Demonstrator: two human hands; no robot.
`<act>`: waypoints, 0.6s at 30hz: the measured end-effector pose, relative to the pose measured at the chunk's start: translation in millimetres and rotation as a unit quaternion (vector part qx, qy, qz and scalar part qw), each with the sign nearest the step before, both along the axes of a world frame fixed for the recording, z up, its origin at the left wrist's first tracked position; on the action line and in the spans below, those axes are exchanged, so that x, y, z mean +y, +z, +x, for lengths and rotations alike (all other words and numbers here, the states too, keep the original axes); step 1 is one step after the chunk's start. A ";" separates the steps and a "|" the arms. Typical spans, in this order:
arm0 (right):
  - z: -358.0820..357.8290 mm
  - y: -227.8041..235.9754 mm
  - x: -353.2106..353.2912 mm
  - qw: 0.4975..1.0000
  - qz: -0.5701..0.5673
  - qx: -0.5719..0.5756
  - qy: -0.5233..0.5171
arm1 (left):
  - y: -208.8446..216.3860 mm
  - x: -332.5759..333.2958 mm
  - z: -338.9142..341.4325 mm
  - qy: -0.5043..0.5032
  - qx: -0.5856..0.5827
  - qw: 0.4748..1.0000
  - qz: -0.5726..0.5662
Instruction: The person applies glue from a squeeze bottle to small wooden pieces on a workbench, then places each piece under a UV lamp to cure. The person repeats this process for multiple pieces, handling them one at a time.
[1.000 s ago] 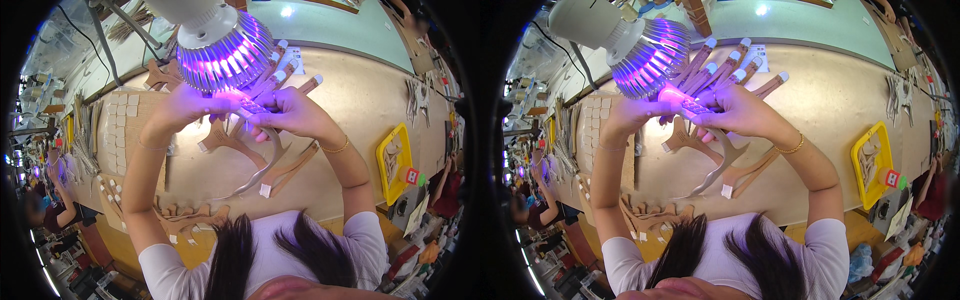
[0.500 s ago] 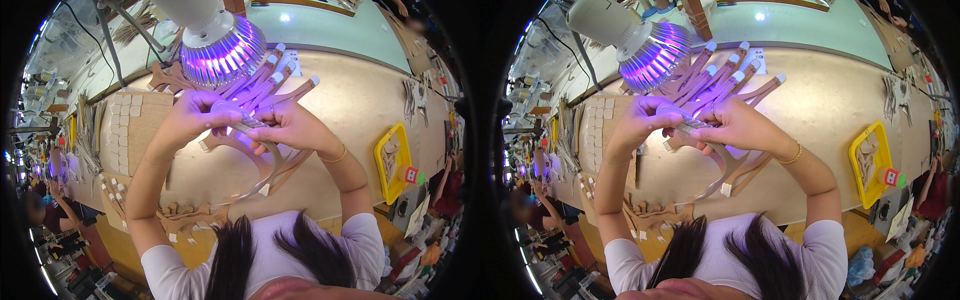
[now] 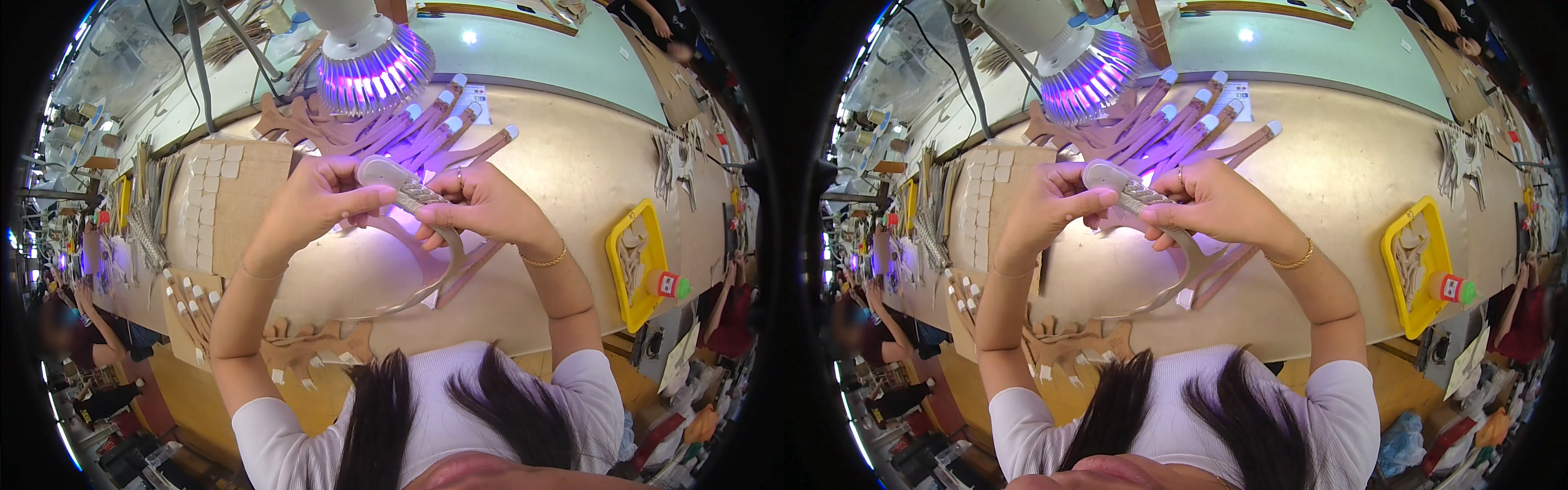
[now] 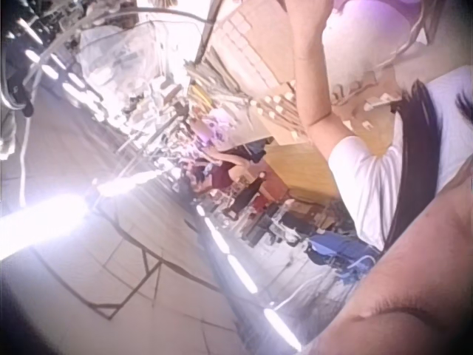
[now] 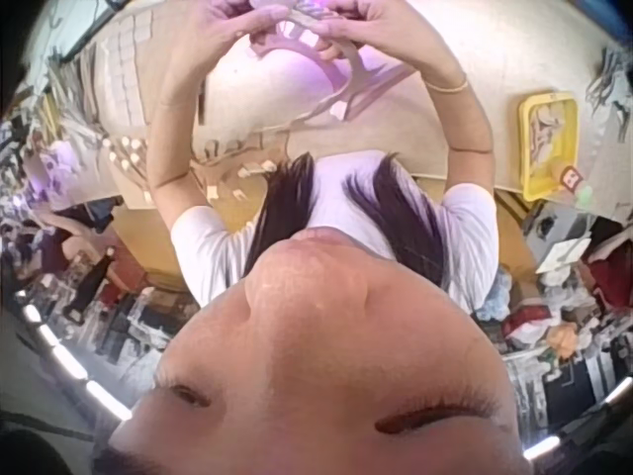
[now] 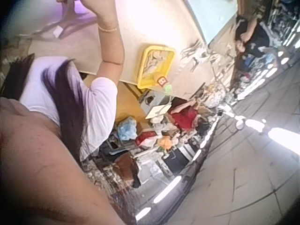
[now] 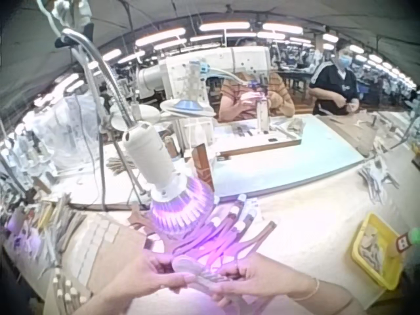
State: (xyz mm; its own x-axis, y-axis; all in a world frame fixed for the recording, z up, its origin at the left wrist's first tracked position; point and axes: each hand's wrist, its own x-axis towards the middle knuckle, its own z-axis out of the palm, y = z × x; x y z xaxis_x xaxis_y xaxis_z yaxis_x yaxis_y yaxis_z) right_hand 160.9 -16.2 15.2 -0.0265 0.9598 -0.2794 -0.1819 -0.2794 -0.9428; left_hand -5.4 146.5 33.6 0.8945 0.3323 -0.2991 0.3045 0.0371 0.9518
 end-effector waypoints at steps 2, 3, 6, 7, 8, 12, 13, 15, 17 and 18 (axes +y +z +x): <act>-2.7 2.2 -1.7 1.000 -0.002 0.008 -0.002 | 0.9 -4.5 -2.3 0.008 -0.010 1.000 0.017; -4.6 3.8 -3.0 1.000 0.000 0.009 -0.003 | 2.2 -6.3 -3.8 0.007 -0.017 1.000 0.015; -12.9 12.4 -12.3 1.000 0.004 0.019 -0.002 | 6.5 -14.4 -11.7 0.011 -0.016 1.000 0.009; -16.3 16.8 -18.9 1.000 -0.011 0.018 -0.008 | 7.3 -18.9 -17.2 0.010 -0.012 1.000 0.001; -21.0 21.6 -27.7 1.000 0.002 0.020 0.000 | 6.9 -23.4 -22.1 0.005 -0.021 1.000 -0.009; -26.5 44.8 -72.8 0.993 0.072 -0.080 0.051 | 5.2 -23.7 -44.3 -0.109 -0.121 0.981 -0.106; -24.3 50.0 -85.3 0.979 0.124 -0.139 0.079 | 3.9 -21.9 -49.7 -0.095 -0.119 0.983 -0.107; -24.9 57.1 -113.1 0.980 0.188 -0.065 -0.026 | -0.9 -22.5 -60.6 -0.062 -0.084 0.991 -0.083; -15.4 60.3 -137.5 0.963 0.265 -0.005 -0.055 | -7.4 -25.1 -69.4 -0.031 -0.020 0.999 -0.039; -0.5 60.9 -144.3 0.950 0.311 -0.023 -0.025 | -13.7 -30.5 -71.1 -0.031 0.011 0.999 0.030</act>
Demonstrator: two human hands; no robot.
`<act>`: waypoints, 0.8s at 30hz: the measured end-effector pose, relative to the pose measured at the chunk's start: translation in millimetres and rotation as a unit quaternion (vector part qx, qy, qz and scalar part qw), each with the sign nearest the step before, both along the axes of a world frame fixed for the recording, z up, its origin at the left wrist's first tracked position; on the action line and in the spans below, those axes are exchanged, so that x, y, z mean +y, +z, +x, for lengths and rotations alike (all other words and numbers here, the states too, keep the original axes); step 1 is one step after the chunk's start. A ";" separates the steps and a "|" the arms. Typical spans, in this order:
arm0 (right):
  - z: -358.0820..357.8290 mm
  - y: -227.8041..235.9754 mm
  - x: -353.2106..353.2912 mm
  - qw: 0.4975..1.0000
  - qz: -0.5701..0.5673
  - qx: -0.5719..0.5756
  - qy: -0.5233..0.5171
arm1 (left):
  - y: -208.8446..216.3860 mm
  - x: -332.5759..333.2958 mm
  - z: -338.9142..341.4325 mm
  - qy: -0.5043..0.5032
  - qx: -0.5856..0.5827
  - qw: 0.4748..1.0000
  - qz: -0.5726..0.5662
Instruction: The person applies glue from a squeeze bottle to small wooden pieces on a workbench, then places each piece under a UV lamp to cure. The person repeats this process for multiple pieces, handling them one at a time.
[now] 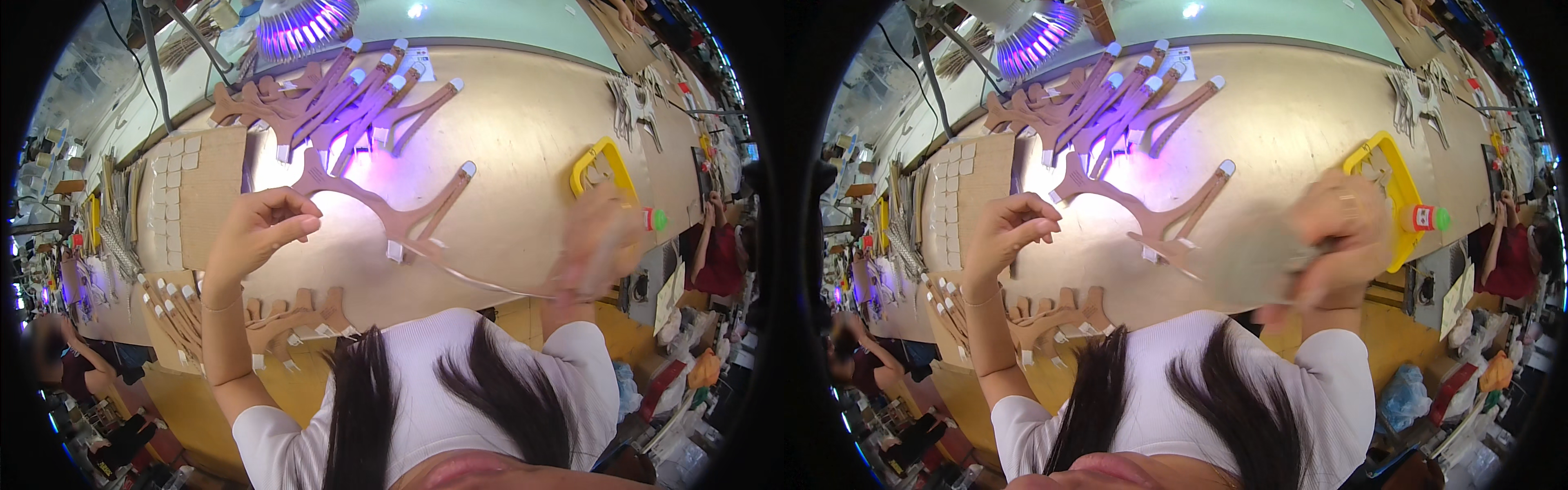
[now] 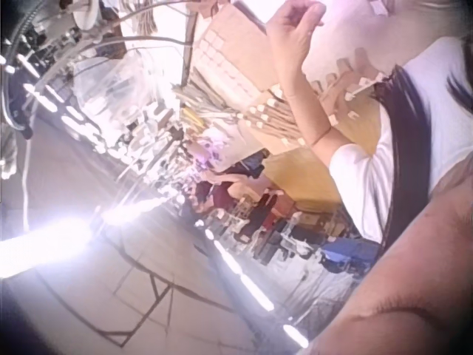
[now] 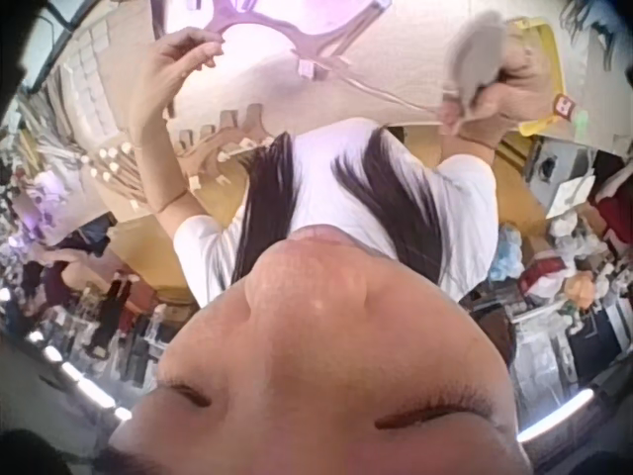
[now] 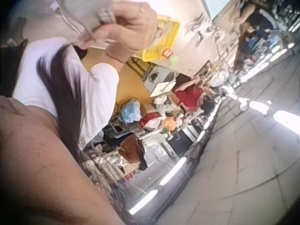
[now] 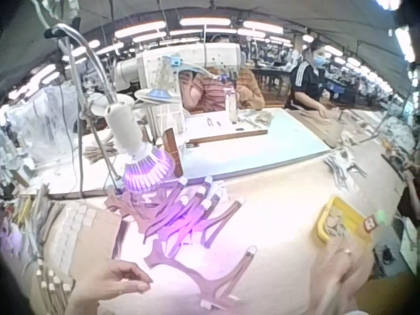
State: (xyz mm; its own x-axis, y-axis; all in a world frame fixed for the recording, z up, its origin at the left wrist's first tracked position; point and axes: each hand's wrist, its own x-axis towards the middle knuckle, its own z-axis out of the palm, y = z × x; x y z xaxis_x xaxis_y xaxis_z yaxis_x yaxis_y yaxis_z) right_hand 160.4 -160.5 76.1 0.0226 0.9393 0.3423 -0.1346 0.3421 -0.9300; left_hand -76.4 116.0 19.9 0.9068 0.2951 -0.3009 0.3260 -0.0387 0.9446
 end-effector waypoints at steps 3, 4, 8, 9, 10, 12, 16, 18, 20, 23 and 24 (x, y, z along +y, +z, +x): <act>29.6 7.8 -34.4 1.000 0.000 -0.013 0.021 | -16.6 -13.8 -1.2 -0.035 0.071 0.991 0.110; 35.0 15.3 -52.3 0.995 -0.093 0.032 -0.001 | -21.1 -18.5 -1.5 -0.049 0.059 0.990 0.117; 105.1 -13.2 -48.4 0.950 -0.282 -0.091 -0.101 | -50.3 -48.6 22.4 -0.085 0.002 0.970 0.229; 120.3 -30.0 -41.4 0.935 -0.330 -0.063 -0.115 | -57.5 -58.6 30.5 -0.110 -0.008 0.958 0.264; 133.8 -48.7 -33.4 0.920 -0.371 -0.034 -0.123 | -63.5 -69.8 37.2 -0.128 -0.028 0.934 0.333; 160.6 -81.6 -14.1 0.892 -0.426 -0.041 -0.147 | -70.0 -84.7 45.5 -0.163 -0.032 0.898 0.408; 198.3 -117.8 23.1 0.879 -0.444 -0.140 -0.101 | -69.5 -93.7 34.9 -0.179 0.001 0.894 0.412; 212.3 -125.7 41.0 0.865 -0.460 -0.181 -0.081 | -68.5 -93.1 21.2 -0.144 0.006 0.902 0.407; 224.2 -133.8 56.3 0.855 -0.467 -0.215 -0.069 | -65.8 -85.8 1.9 -0.095 0.032 0.906 0.411; 241.0 -150.4 70.9 0.803 -0.479 -0.336 -0.113 | -60.2 -77.4 -31.2 -0.004 0.052 0.924 0.379; 247.2 -156.7 72.4 0.790 -0.472 -0.365 -0.143 | -57.8 -74.5 -43.3 0.025 0.064 0.930 0.360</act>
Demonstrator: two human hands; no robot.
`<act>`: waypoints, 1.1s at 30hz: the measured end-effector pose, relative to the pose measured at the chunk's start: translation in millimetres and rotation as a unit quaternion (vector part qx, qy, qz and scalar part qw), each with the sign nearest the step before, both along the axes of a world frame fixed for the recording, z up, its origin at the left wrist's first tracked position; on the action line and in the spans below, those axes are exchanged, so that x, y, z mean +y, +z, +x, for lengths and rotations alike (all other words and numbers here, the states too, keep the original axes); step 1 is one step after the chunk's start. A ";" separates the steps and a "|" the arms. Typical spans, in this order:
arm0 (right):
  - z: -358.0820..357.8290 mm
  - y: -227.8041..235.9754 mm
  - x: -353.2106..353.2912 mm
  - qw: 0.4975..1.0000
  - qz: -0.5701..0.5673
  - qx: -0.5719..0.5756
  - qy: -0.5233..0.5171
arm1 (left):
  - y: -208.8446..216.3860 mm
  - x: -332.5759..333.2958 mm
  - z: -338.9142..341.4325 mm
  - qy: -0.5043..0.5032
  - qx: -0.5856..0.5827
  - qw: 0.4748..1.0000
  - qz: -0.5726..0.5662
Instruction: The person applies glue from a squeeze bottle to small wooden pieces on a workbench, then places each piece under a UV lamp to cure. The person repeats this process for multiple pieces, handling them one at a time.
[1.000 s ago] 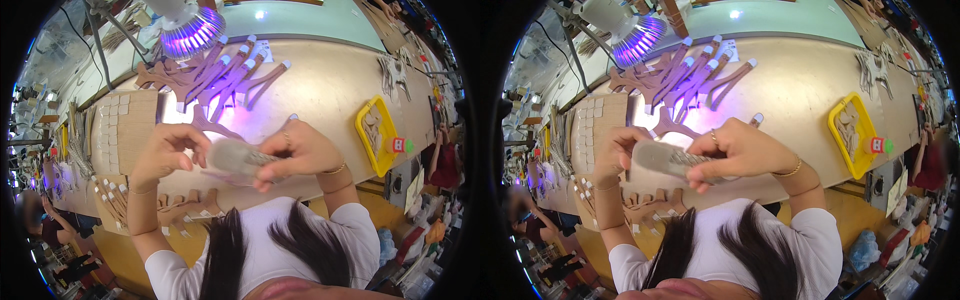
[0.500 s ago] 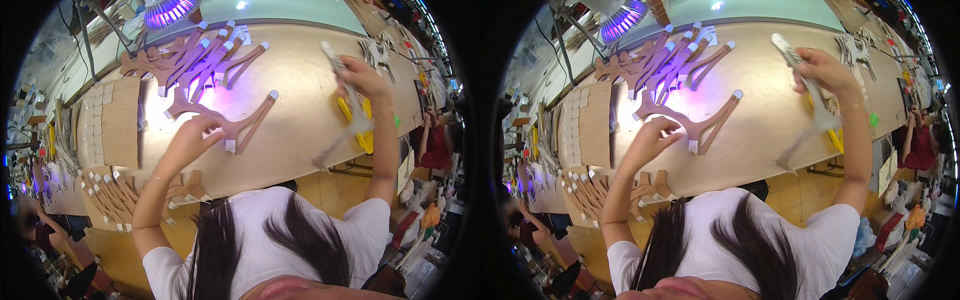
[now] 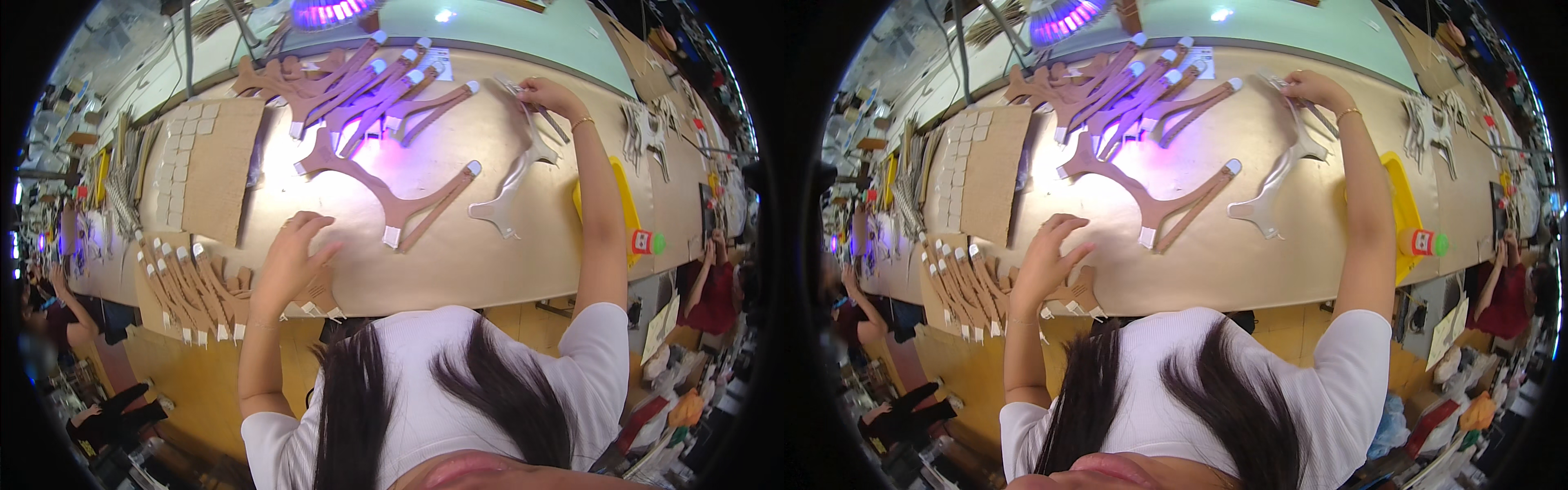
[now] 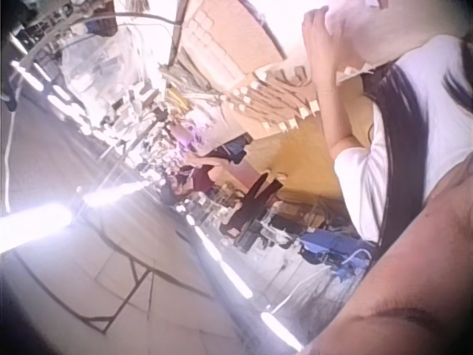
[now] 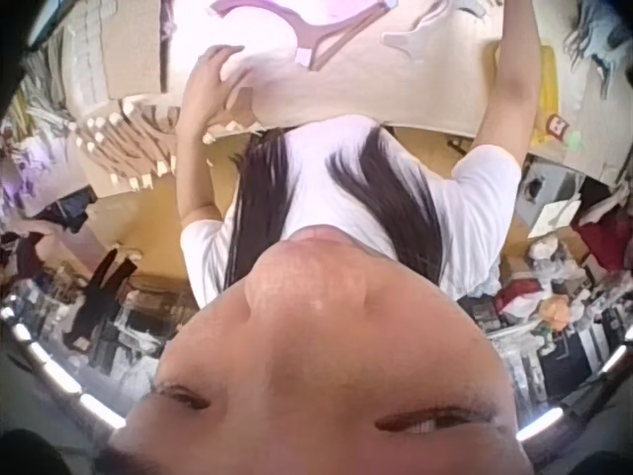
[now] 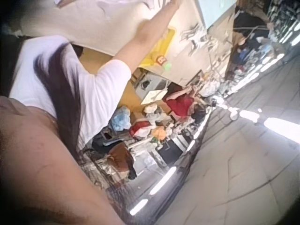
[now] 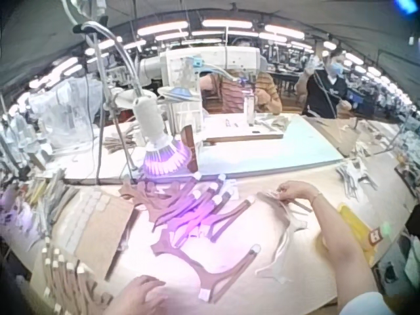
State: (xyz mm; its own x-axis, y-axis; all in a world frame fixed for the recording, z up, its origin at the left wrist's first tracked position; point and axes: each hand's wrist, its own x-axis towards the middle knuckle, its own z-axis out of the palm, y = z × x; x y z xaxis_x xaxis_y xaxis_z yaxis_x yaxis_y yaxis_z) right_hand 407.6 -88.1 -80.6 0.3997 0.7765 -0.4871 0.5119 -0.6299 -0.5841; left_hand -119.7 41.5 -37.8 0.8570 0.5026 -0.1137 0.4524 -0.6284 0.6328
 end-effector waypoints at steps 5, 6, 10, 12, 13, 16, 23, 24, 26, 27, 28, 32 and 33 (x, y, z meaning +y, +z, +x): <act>24.5 -23.6 -9.6 0.970 0.067 -0.228 -0.045 | 4.8 18.2 -64.3 0.130 -0.010 0.991 0.025; 25.3 -21.8 -9.9 0.946 0.066 -0.318 0.002 | 4.6 25.1 -80.7 0.164 -0.003 0.985 0.043; -11.4 -8.9 4.6 0.959 0.185 -0.212 0.027 | 4.6 36.9 -144.7 0.292 0.006 0.940 0.175; -50.0 4.3 17.1 0.955 0.207 -0.206 0.055 | 2.4 38.7 -166.1 0.345 0.058 0.924 0.155; -73.2 11.8 21.0 0.954 0.208 -0.208 0.065 | -0.2 38.2 -174.3 0.360 0.069 0.919 0.148; -144.6 33.0 47.2 0.954 0.237 -0.152 0.102 | -11.2 34.9 -194.4 0.412 0.102 0.891 0.163; -310.8 46.7 98.1 0.889 0.335 -0.029 0.309 | -54.7 69.6 -199.7 0.543 0.045 0.838 0.021; -330.7 46.5 102.2 0.884 0.332 -0.010 0.330 | -58.4 73.5 -198.1 0.536 0.048 0.842 0.022; -362.6 46.7 108.1 0.877 0.304 0.043 0.369 | -63.2 78.2 -191.8 0.528 0.049 0.848 0.010; -375.7 46.1 110.8 0.869 0.296 0.079 0.389 | -62.1 79.3 -189.2 0.527 0.050 0.848 0.016; -390.2 43.3 112.2 0.877 0.260 0.113 0.387 | -59.8 79.2 -185.8 0.524 0.042 0.851 0.025; -443.1 28.7 115.7 0.859 0.284 0.199 0.377 | -20.9 76.5 -176.4 0.527 -0.032 0.839 -0.133; -456.7 26.3 115.9 0.861 0.290 0.223 0.354 | -6.1 73.0 -173.5 0.513 -0.050 0.840 -0.170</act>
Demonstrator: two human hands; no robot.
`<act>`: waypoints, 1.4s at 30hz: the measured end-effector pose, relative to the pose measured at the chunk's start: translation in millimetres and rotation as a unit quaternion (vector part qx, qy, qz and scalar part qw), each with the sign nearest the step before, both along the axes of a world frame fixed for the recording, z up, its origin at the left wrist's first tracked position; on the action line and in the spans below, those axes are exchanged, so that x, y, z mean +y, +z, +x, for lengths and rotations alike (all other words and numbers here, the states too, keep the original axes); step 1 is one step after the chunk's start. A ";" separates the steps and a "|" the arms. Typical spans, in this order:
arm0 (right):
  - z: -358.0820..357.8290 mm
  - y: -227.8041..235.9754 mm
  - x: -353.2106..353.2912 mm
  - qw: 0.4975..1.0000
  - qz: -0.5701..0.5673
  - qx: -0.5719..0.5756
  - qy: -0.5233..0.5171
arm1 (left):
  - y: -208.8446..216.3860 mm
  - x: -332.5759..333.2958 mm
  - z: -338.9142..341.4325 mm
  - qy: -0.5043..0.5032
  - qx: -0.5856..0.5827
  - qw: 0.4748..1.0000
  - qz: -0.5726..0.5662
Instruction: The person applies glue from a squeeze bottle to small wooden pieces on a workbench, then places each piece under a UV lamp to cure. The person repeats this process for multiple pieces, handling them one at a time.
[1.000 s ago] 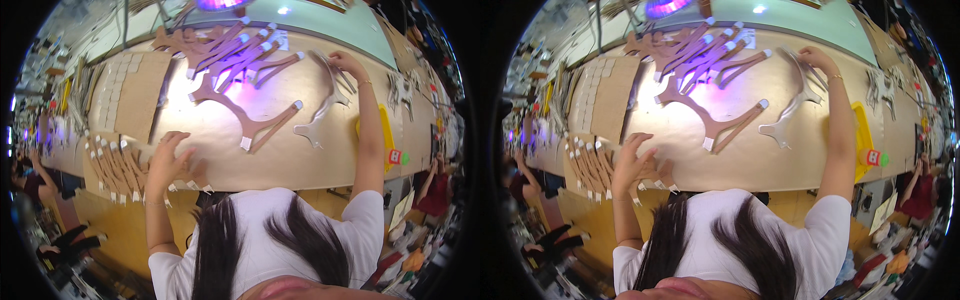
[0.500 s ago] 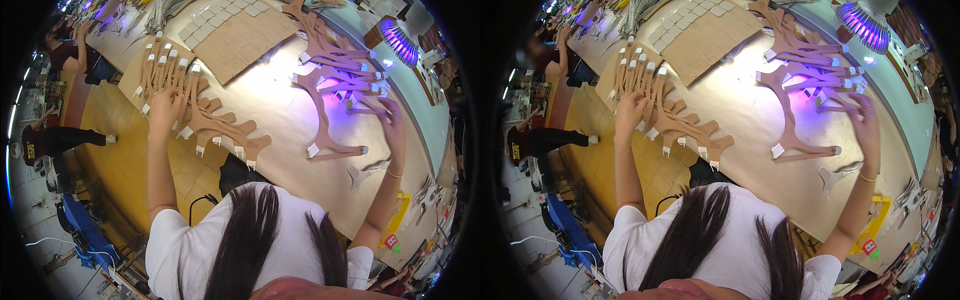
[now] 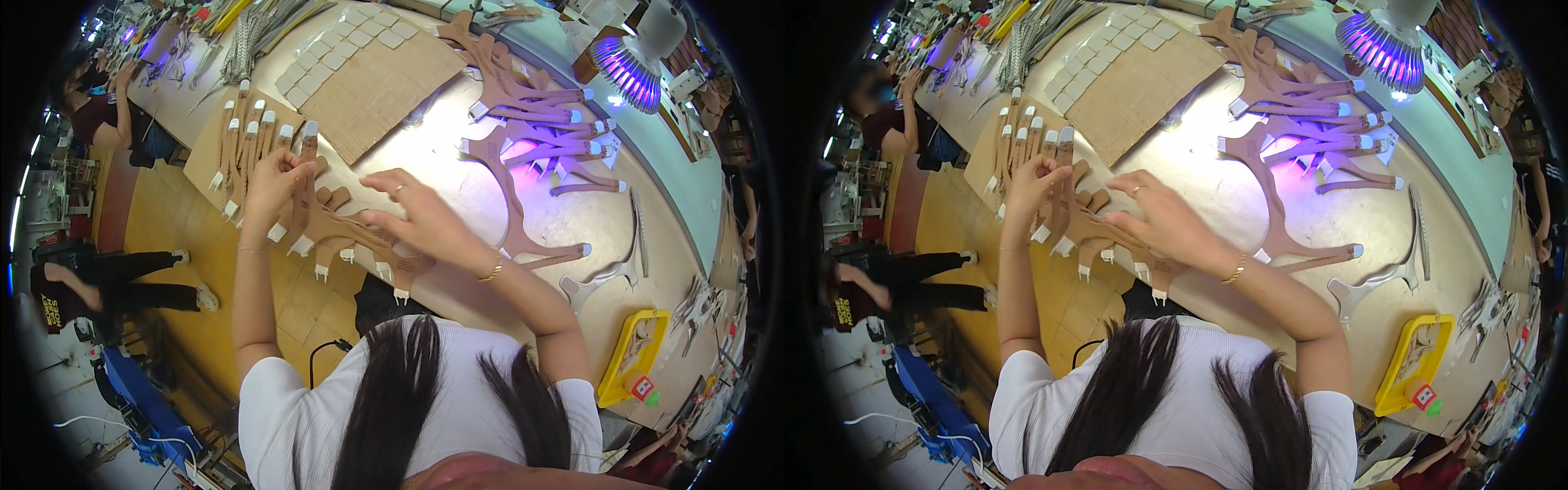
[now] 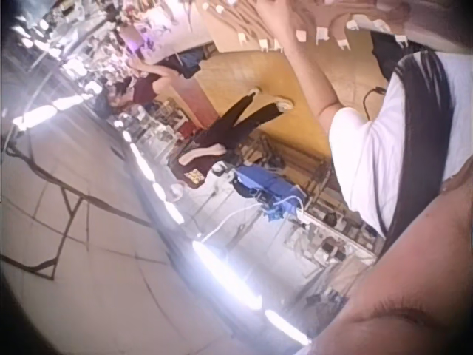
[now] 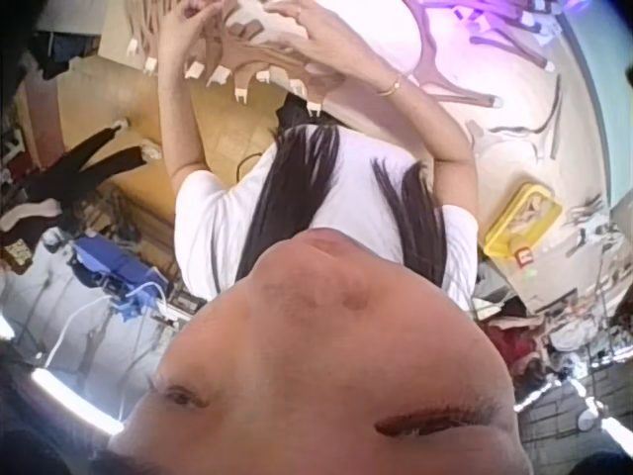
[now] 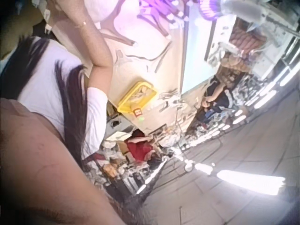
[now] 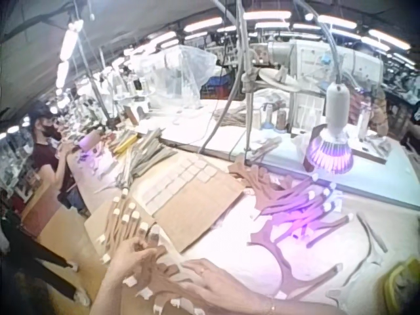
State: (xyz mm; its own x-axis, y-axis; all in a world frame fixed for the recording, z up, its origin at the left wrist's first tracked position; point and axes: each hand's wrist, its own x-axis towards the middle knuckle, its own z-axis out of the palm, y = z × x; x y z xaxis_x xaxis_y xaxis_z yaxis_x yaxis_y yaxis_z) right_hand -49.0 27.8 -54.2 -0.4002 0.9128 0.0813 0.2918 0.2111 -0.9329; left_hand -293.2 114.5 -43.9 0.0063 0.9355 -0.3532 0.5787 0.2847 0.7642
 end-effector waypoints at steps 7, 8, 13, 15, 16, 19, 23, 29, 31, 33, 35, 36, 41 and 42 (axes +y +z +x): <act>-43.1 36.8 -9.1 0.907 -0.225 0.352 0.051 | 96.7 -28.0 45.2 -0.070 -0.173 0.979 -0.077; -40.0 46.2 -10.1 0.883 -0.222 0.408 0.075 | 105.3 -30.9 53.8 -0.078 -0.190 0.976 -0.078; 3.1 76.5 -6.2 0.916 -0.227 0.327 0.055 | 129.7 -35.5 88.6 -0.210 -0.264 0.939 -0.061; 27.0 83.8 -9.6 0.920 -0.277 0.275 0.030 | 127.7 -29.6 94.5 -0.315 -0.223 0.922 -0.001; 40.8 88.0 -13.4 0.904 -0.306 0.295 0.036 | 123.9 -15.7 94.8 -0.342 -0.210 0.915 -0.037; 77.3 101.6 -32.1 0.860 -0.389 0.328 0.028 | 95.0 61.8 99.6 -0.364 -0.157 0.917 -0.042; 114.3 112.5 -48.8 0.916 -0.343 0.186 0.097 | 5.6 176.2 132.4 -0.198 -0.038 0.968 0.148; 140.0 110.8 -65.6 0.954 -0.270 0.110 0.069 | -89.3 259.8 152.9 -0.170 0.162 0.929 0.287; 148.6 108.8 -65.5 0.962 -0.257 0.079 0.042 | -93.5 271.3 149.6 -0.173 0.150 0.938 0.259; 155.7 107.3 -64.5 0.954 -0.275 0.117 0.015 | -91.5 279.7 149.5 -0.179 0.128 0.950 0.223; 158.7 105.8 -62.6 0.950 -0.281 0.135 0.003 | -87.2 283.3 146.5 -0.183 0.097 0.961 0.183; 161.1 105.8 -61.5 0.950 -0.281 0.137 0.001 | -85.5 284.0 147.5 -0.185 0.103 0.961 0.179; 161.8 106.1 -57.4 0.971 -0.209 0.106 0.051 | -71.8 283.4 153.1 -0.152 0.123 0.977 0.090; 160.6 106.4 -56.6 0.974 -0.191 0.103 0.060 | -68.4 282.8 150.9 -0.158 0.097 0.980 0.070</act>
